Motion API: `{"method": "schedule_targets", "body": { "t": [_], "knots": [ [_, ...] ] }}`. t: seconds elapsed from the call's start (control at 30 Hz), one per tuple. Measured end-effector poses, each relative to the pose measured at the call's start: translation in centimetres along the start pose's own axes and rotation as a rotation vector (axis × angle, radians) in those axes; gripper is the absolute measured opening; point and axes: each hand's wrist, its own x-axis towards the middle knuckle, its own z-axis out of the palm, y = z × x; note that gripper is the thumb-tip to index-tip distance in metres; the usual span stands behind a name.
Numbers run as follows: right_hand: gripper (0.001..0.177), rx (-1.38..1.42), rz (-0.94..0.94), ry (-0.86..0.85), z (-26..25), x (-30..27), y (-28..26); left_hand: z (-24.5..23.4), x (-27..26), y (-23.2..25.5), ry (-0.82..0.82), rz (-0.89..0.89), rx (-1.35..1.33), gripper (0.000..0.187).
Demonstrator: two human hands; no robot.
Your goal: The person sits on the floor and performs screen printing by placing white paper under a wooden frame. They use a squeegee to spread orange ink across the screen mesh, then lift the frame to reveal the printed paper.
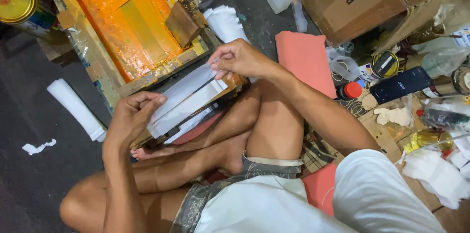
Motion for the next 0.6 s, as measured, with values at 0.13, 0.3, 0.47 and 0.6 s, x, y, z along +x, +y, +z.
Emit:
{"method": "schedule_targets", "body": {
  "t": [0.13, 0.3, 0.47, 0.6],
  "knots": [
    [0.026, 0.012, 0.021, -0.02, 0.1, 0.1, -0.2, -1.0, -0.2, -1.5, 0.024, 0.03, 0.003, 0.012],
    [0.026, -0.001, 0.054, -0.004, 0.7, 0.3, -1.1, -2.3, -0.1, -5.3, 0.074, 0.058, 0.08, 0.013],
    [0.023, -0.018, 0.029, -0.072, 3.9, 1.7, -0.2, -0.6, -0.7, 0.1, 0.006, 0.066, 0.164, 0.025],
    [0.026, 0.013, 0.043, -0.047, 4.1, 2.6, -0.2, 1.1, -0.3, 1.3, -0.089, -0.049, -0.073, 0.015]
  ]
}}
